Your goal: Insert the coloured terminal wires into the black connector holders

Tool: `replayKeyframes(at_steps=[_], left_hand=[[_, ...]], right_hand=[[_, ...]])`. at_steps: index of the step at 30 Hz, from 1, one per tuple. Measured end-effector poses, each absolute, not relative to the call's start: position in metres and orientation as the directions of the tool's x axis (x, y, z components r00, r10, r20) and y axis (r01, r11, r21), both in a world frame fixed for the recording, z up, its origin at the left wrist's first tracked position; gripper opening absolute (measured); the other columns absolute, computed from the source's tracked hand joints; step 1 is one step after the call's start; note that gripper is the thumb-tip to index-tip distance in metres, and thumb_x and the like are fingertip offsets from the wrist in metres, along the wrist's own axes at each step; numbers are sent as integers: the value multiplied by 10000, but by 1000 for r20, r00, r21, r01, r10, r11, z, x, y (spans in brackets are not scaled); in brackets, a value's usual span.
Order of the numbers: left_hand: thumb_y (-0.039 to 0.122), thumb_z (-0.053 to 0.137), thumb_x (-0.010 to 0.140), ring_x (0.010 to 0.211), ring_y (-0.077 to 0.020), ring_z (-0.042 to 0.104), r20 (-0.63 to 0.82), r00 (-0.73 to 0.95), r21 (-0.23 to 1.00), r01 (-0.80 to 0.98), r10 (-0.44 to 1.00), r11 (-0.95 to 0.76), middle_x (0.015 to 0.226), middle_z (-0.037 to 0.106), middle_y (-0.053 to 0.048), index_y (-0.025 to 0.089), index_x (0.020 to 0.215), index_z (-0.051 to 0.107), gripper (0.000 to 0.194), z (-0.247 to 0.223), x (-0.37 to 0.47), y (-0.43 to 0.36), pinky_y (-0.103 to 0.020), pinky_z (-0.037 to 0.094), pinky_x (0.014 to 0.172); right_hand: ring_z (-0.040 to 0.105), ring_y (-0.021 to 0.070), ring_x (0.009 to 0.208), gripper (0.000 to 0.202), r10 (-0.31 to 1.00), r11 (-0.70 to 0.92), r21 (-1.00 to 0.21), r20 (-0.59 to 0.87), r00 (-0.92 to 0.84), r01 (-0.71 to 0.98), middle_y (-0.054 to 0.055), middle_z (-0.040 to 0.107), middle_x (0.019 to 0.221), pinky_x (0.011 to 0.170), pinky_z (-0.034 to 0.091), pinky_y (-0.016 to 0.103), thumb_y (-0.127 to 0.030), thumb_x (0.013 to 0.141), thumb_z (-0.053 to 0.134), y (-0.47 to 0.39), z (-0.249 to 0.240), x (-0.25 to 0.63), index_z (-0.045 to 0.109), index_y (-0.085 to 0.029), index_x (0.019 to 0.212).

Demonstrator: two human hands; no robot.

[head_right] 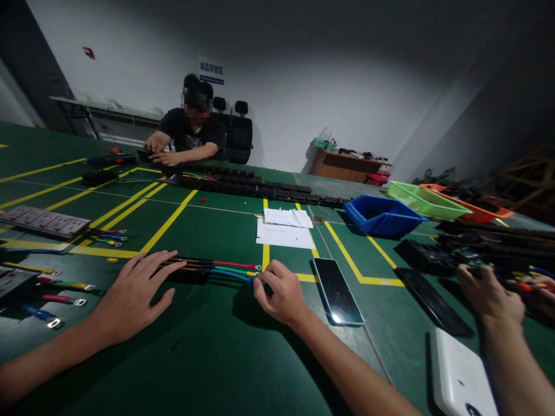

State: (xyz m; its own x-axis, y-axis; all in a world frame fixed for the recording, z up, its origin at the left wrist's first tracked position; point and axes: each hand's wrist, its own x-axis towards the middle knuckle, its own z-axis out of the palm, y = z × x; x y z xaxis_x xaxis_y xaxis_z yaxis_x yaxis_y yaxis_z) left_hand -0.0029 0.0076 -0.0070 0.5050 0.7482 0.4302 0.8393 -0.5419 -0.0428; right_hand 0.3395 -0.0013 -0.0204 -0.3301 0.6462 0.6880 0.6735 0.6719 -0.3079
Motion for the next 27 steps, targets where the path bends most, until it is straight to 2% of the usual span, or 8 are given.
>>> replayKeyframes(at_steps=[3, 7, 13, 17, 22, 27], left_hand=[[386, 518, 875, 1320, -359, 492, 435, 498, -27, 840, 750, -542, 1428, 552, -115, 253, 1353, 581, 499, -6, -2, 8, -614, 341, 1103], [388, 515, 879, 1319, -357, 493, 430, 506, -35, 837, 748, -546, 1434, 548, -119, 251, 1356, 576, 500, -5, -2, 8, -615, 344, 1100], [391, 523, 876, 1323, -355, 489, 427, 508, -47, 838, 748, -543, 1431, 548, -124, 248, 1363, 567, 509, -5, -2, 7, -612, 335, 1107], [379, 524, 877, 1326, -352, 484, 413, 510, -45, 839, 755, -542, 1440, 536, -125, 246, 1368, 564, 510, -6, -3, 7, -607, 333, 1106], [379, 529, 871, 1321, -356, 489, 424, 505, -36, 839, 752, -543, 1437, 542, -125, 244, 1362, 575, 512, -6, -3, 8, -602, 328, 1109], [381, 520, 876, 1324, -352, 490, 429, 503, -36, 840, 751, -542, 1437, 545, -121, 248, 1361, 575, 506, -6, -2, 8, -604, 330, 1110]], right_hand=[[539, 158, 679, 150, 657, 651, -335, 699, -283, 682, 45, 552, 783, 610, 437, 286, -204, 923, 542, -1, -20, 339, 689, -175, 930], [562, 164, 703, 162, 698, 626, -319, 635, -329, 711, 46, 567, 792, 616, 443, 283, -215, 931, 538, -1, -18, 338, 697, -187, 930], [568, 159, 704, 195, 713, 579, -338, 652, -259, 742, 61, 597, 865, 639, 464, 287, -227, 936, 533, -1, -19, 339, 663, -179, 1074], [579, 170, 732, 189, 762, 547, -321, 574, -300, 773, 50, 590, 827, 637, 442, 286, -253, 959, 518, 0, -17, 338, 681, -192, 1032], [565, 156, 701, 199, 710, 584, -342, 654, -259, 737, 54, 588, 832, 640, 446, 282, -207, 955, 492, -1, -17, 338, 675, -174, 1025], [555, 156, 692, 218, 700, 616, -326, 644, -308, 717, 49, 571, 782, 620, 441, 278, -190, 950, 494, -3, -19, 339, 710, -184, 922]])
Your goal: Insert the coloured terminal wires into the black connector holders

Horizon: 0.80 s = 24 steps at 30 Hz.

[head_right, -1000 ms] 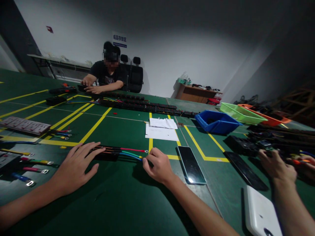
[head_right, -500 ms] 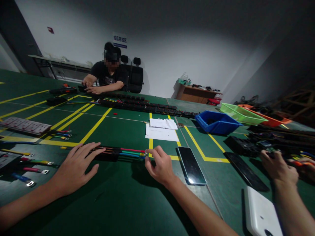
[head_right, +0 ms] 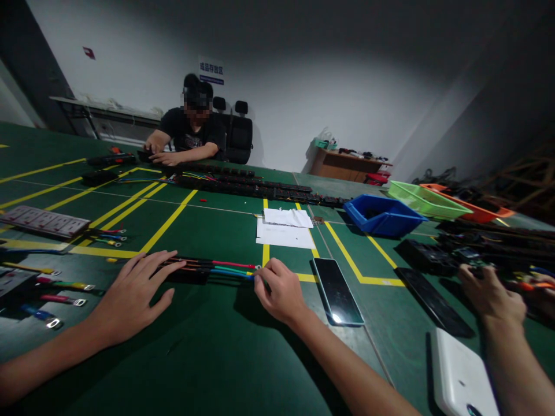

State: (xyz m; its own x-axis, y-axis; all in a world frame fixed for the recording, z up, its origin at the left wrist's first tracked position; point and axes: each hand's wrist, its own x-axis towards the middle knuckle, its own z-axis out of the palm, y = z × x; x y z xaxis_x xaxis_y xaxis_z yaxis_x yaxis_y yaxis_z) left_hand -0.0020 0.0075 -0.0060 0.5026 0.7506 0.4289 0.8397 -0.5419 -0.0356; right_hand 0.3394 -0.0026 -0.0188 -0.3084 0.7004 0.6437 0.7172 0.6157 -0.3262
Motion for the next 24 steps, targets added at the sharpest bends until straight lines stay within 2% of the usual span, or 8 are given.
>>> replayKeyframes(at_steps=[5, 10, 15, 20, 24], left_hand=[[390, 522, 877, 1323, -358, 492, 424, 497, -21, 841, 757, -541, 1435, 548, -120, 248, 1361, 578, 508, -5, -2, 7, -614, 334, 1106], [396, 521, 879, 1331, -358, 485, 424, 491, -5, 841, 761, -541, 1438, 547, -110, 257, 1362, 577, 506, -5, -2, 8, -614, 329, 1115], [390, 520, 877, 1328, -357, 488, 428, 497, -16, 839, 755, -543, 1432, 551, -113, 253, 1355, 581, 501, -5, -2, 7, -612, 328, 1115], [376, 522, 875, 1325, -357, 489, 425, 504, -28, 837, 752, -546, 1433, 547, -122, 240, 1361, 574, 507, -5, -1, 7, -612, 330, 1112], [381, 525, 868, 1318, -360, 497, 434, 492, -4, 838, 754, -545, 1424, 559, -112, 255, 1344, 590, 497, -5, -1, 7, -608, 338, 1108]], right_hand=[[529, 149, 631, 218, 620, 662, -310, 738, -266, 683, 46, 566, 723, 575, 419, 280, -169, 926, 499, -5, -19, 341, 713, -174, 887], [543, 147, 619, 240, 656, 666, -258, 650, -384, 700, 39, 584, 677, 569, 405, 273, -149, 900, 507, -3, -18, 339, 684, -193, 745], [561, 149, 630, 207, 653, 650, -314, 696, -298, 692, 47, 613, 750, 581, 431, 277, -180, 920, 508, -3, -20, 341, 712, -187, 947], [568, 145, 648, 219, 704, 622, -290, 615, -356, 728, 39, 596, 721, 593, 423, 265, -191, 941, 506, -2, -17, 339, 711, -193, 863], [552, 134, 619, 198, 693, 589, -309, 668, -270, 747, 40, 604, 763, 593, 431, 262, -213, 946, 509, -2, -19, 339, 698, -176, 989]])
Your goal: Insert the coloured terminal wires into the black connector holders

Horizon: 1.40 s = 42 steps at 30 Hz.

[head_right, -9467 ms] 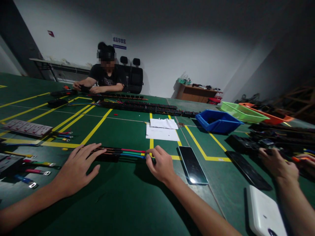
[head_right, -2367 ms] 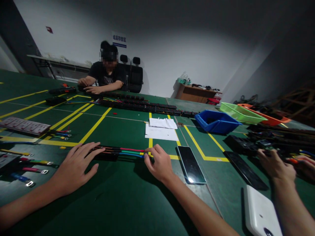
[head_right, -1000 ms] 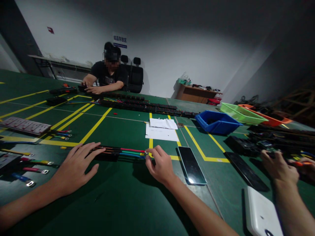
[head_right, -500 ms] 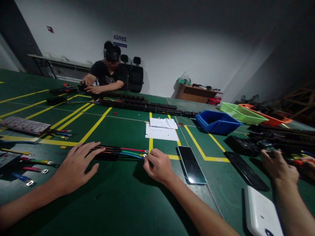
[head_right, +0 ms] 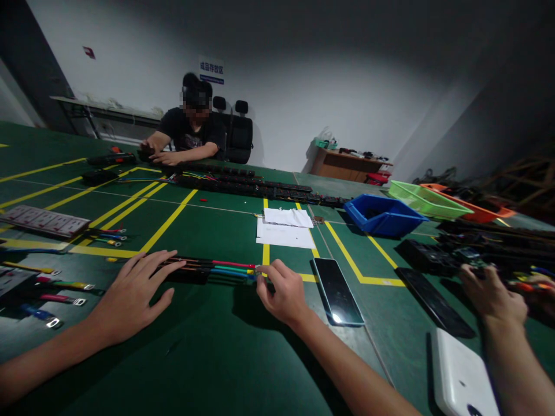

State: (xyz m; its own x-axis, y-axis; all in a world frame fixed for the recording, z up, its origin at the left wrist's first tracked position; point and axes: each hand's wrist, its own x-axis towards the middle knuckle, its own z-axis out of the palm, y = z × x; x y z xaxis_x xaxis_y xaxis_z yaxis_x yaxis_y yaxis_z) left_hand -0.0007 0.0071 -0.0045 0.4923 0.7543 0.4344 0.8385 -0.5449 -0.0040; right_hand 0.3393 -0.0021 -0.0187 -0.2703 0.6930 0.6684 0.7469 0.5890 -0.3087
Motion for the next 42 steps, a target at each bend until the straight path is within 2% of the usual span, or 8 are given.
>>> replayKeyframes(at_steps=[5, 10, 15, 19, 24, 29, 38, 42], left_hand=[[385, 523, 870, 1314, -361, 499, 432, 497, -23, 840, 753, -541, 1424, 558, -116, 254, 1353, 582, 505, -5, -1, 7, -615, 341, 1102], [380, 521, 875, 1322, -358, 491, 424, 500, -29, 841, 755, -540, 1432, 550, -118, 253, 1359, 577, 503, -5, -2, 7, -612, 337, 1106], [391, 522, 877, 1325, -362, 488, 422, 499, -19, 839, 757, -543, 1438, 544, -120, 252, 1362, 574, 507, -5, -2, 7, -617, 335, 1104], [388, 519, 880, 1329, -354, 485, 421, 498, -27, 842, 758, -538, 1435, 546, -120, 252, 1367, 569, 508, -5, -2, 7, -607, 328, 1113], [388, 526, 873, 1316, -363, 497, 433, 500, -19, 837, 750, -547, 1426, 555, -119, 247, 1352, 584, 502, -5, -2, 7, -611, 330, 1108], [368, 519, 873, 1318, -357, 494, 431, 505, -35, 837, 747, -546, 1428, 550, -121, 241, 1354, 580, 501, -5, -3, 7, -611, 321, 1113], [370, 524, 873, 1322, -355, 486, 428, 508, -41, 837, 748, -545, 1432, 544, -122, 240, 1360, 572, 506, -5, -1, 7, -608, 331, 1108], [374, 519, 879, 1321, -353, 486, 421, 510, -51, 839, 750, -542, 1433, 542, -124, 239, 1366, 566, 508, -5, -1, 8, -613, 335, 1103]], right_hand=[[578, 146, 664, 217, 752, 543, -297, 587, -298, 785, 36, 609, 762, 605, 420, 263, -256, 974, 495, 0, -18, 339, 699, -186, 945], [552, 135, 624, 200, 717, 555, -326, 654, -241, 766, 44, 605, 791, 596, 415, 263, -220, 958, 503, 0, -18, 339, 691, -170, 1002], [555, 140, 628, 213, 705, 614, -268, 610, -362, 743, 30, 594, 709, 581, 389, 263, -200, 952, 508, -1, -17, 338, 701, -194, 862], [539, 136, 615, 198, 666, 633, -292, 677, -313, 717, 38, 594, 714, 578, 390, 261, -181, 943, 505, -2, -17, 338, 686, -176, 865], [489, 126, 577, 268, 684, 652, -236, 593, -425, 721, 14, 536, 643, 549, 341, 265, -194, 923, 526, -2, -18, 338, 597, -191, 665], [514, 125, 596, 166, 648, 664, -288, 682, -339, 690, 24, 571, 707, 563, 369, 255, -187, 927, 523, -2, -20, 340, 672, -168, 857], [562, 135, 630, 208, 714, 583, -332, 645, -272, 741, 38, 605, 794, 582, 397, 263, -246, 919, 541, -4, -17, 340, 684, -159, 1043], [566, 130, 615, 197, 772, 535, -349, 571, -278, 769, 19, 595, 762, 581, 390, 263, -262, 925, 535, -2, -16, 340, 698, -183, 1001]])
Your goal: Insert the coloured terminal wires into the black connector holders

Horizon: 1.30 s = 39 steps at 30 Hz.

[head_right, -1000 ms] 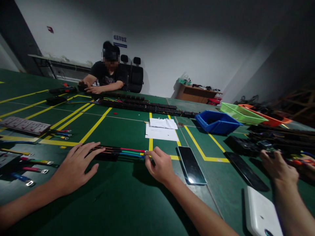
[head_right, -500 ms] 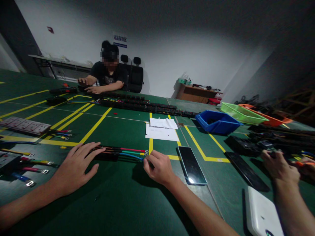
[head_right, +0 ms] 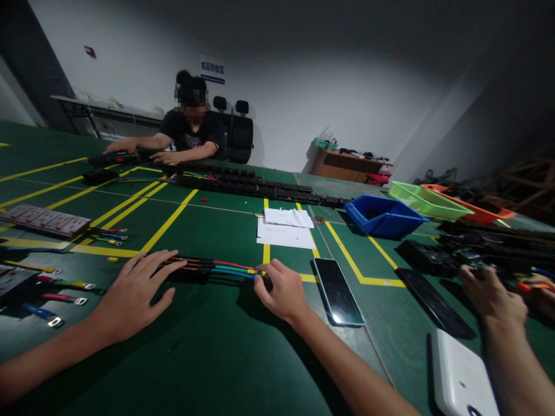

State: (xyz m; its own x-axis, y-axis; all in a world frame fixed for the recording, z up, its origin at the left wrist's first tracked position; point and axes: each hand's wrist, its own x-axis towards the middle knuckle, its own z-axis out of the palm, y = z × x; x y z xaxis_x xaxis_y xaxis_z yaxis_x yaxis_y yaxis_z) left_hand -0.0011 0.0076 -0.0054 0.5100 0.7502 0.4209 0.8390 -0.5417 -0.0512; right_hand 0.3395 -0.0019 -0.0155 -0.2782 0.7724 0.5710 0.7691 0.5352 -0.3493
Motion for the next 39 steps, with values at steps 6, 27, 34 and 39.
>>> replayKeyframes(at_steps=[6, 27, 34, 39], left_hand=[[375, 522, 877, 1327, -353, 480, 423, 510, -47, 838, 749, -543, 1435, 539, -122, 239, 1371, 564, 514, -6, -2, 8, -610, 329, 1108], [368, 514, 878, 1329, -347, 482, 426, 511, -51, 837, 747, -544, 1429, 546, -124, 247, 1363, 569, 503, -4, -1, 6, -600, 339, 1100], [376, 519, 881, 1333, -346, 479, 416, 500, -31, 843, 760, -538, 1436, 542, -114, 258, 1367, 568, 503, -4, -2, 6, -603, 324, 1116], [369, 518, 883, 1337, -344, 477, 414, 489, -13, 847, 768, -532, 1439, 542, -105, 263, 1370, 567, 500, -4, -2, 5, -606, 318, 1122]], right_hand=[[549, 131, 617, 197, 713, 586, -332, 645, -276, 739, 38, 593, 796, 570, 392, 262, -241, 913, 539, -4, -15, 340, 682, -158, 1020], [560, 139, 658, 86, 670, 614, -306, 690, -276, 727, 42, 600, 822, 580, 427, 255, -201, 925, 557, 0, -22, 339, 641, -182, 931], [618, 197, 855, 130, 768, 548, -321, 558, -313, 773, 68, 632, 934, 715, 514, 309, -274, 971, 562, 7, -22, 338, 661, -205, 1020], [631, 217, 917, 198, 779, 547, -321, 534, -330, 773, 90, 662, 1017, 760, 539, 344, -289, 975, 559, 6, -20, 338, 649, -211, 1134]])
